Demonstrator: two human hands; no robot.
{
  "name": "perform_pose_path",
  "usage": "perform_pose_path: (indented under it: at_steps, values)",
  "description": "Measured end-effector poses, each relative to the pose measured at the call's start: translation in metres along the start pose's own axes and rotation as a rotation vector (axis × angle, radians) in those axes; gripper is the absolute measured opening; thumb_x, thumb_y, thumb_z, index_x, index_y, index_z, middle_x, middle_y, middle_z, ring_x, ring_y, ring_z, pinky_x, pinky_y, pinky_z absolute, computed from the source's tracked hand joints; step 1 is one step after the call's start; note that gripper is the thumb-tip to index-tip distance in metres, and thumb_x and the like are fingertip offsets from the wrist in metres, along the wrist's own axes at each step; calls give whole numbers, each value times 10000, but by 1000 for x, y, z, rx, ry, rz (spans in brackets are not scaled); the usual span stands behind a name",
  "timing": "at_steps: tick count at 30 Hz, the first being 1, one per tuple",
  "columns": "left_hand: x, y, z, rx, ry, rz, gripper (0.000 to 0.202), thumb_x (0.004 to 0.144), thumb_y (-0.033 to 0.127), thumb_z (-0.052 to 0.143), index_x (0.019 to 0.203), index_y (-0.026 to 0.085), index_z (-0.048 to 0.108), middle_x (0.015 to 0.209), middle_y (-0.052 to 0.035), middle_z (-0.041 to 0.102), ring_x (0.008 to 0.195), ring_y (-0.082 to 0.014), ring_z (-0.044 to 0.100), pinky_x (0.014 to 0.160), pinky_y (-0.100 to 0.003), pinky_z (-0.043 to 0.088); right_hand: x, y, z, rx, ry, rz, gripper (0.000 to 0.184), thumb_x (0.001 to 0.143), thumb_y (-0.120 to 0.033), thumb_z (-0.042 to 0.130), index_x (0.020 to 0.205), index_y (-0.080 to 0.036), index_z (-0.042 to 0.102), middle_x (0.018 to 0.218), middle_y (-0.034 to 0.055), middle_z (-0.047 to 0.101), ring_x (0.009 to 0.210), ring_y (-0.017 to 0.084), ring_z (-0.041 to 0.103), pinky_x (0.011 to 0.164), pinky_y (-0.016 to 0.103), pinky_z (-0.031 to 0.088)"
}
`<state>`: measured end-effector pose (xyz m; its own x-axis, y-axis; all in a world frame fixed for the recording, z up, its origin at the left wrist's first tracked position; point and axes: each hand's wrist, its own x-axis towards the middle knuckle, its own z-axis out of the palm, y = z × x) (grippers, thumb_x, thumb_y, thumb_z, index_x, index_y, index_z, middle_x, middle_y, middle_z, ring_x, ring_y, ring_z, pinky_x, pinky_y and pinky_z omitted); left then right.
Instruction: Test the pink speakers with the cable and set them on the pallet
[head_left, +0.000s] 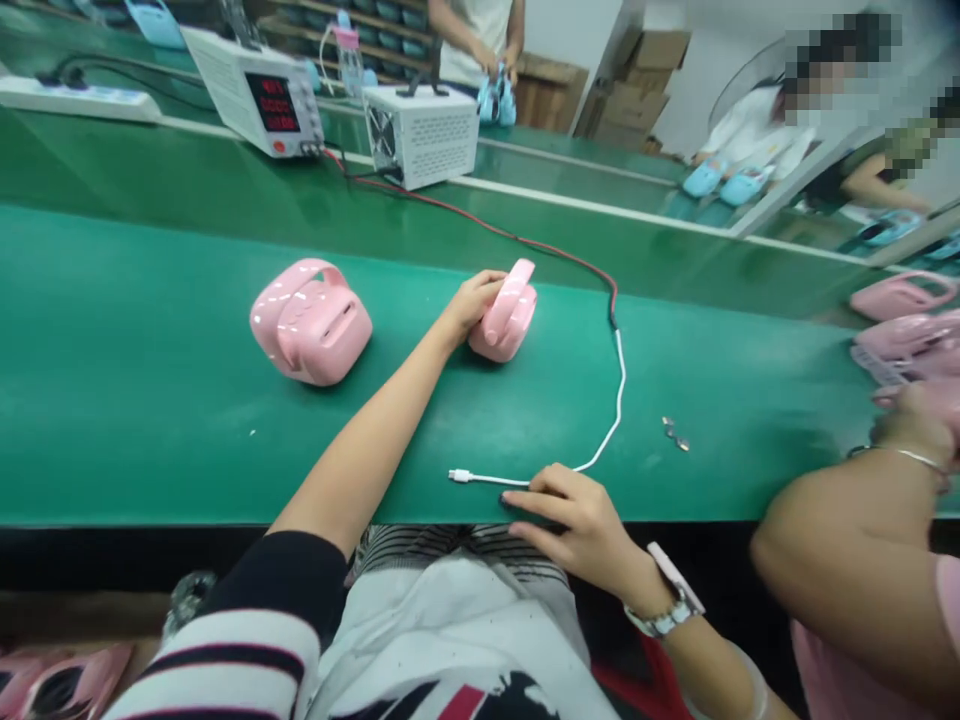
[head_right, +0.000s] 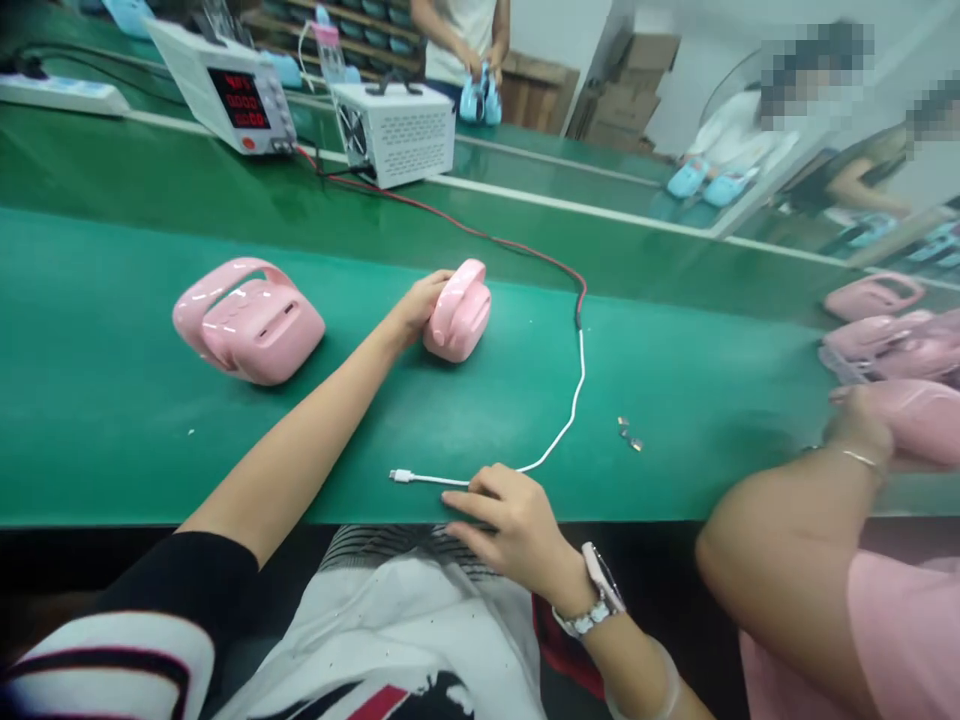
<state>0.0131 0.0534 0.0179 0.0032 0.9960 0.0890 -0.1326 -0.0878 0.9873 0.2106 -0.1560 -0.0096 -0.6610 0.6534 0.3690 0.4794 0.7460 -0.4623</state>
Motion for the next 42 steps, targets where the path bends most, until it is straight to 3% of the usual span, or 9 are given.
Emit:
perform_pose_path:
  at_steps: [5,9,14,17,20,23,26,35,42]
  values:
    - [3,-2,-3,-2,-4,-9,204,637,237,600,805,122,618,748,-6,609,689,-127,519,642,-219,374,6,1,5,-43,34,-106,79,815,-219,613,840,-210,687,651,20,590,581,137,498,527,285,378]
    - [4,-4,-6,6,-1,-34,230,629,254,614,820,125,617,673,7,597,594,-109,492,563,-213,348,6,1,18,1,174,-112,177,815,-234,511,648,-258,563,537,-5,538,480,152,479,450,311,365]
    - [-2,1,-8,14,0,-83,247,642,261,627,856,137,616,606,24,577,511,-89,460,499,-204,313,18,2,6,289,176,-96,33,717,-282,582,735,-310,579,518,-26,583,425,166,539,377,285,408]
    - [-5,3,-8,17,-10,-96,299,632,308,652,875,140,610,629,19,582,509,-87,467,492,-202,311,46,12,-19,378,216,95,45,746,-267,625,704,-259,637,585,-4,616,514,155,569,479,266,463]
    - [-6,2,-9,26,-11,-84,341,612,328,662,886,134,602,668,7,595,559,-101,501,518,-202,332,88,36,-38,564,405,363,150,720,-328,681,667,-190,654,588,15,591,538,132,537,511,251,446]
    - [-6,1,-9,35,-6,-60,365,607,333,655,903,129,595,714,-7,611,617,-118,528,553,-206,356,128,66,-41,980,508,665,294,558,-375,787,711,-154,667,584,2,594,476,101,510,446,225,410]
    - [-8,-1,-11,47,-10,-31,395,620,355,643,937,125,591,781,-30,626,677,-137,550,577,-213,372,151,88,-31,1215,531,812,390,429,-318,849,728,-136,678,651,22,645,462,87,532,424,205,403]
    - [-22,-1,-9,31,-134,-43,419,652,371,643,1004,149,598,934,-46,636,812,-163,569,672,-220,415,147,91,-13,1213,609,698,281,506,-310,830,683,-140,694,606,-12,618,442,51,460,429,202,368]
    - [-21,0,-7,51,-117,-66,341,647,280,644,966,161,625,953,-31,648,860,-175,575,702,-227,432,137,90,-20,1104,461,624,243,583,-291,786,772,-165,700,705,8,669,478,91,534,508,249,438]
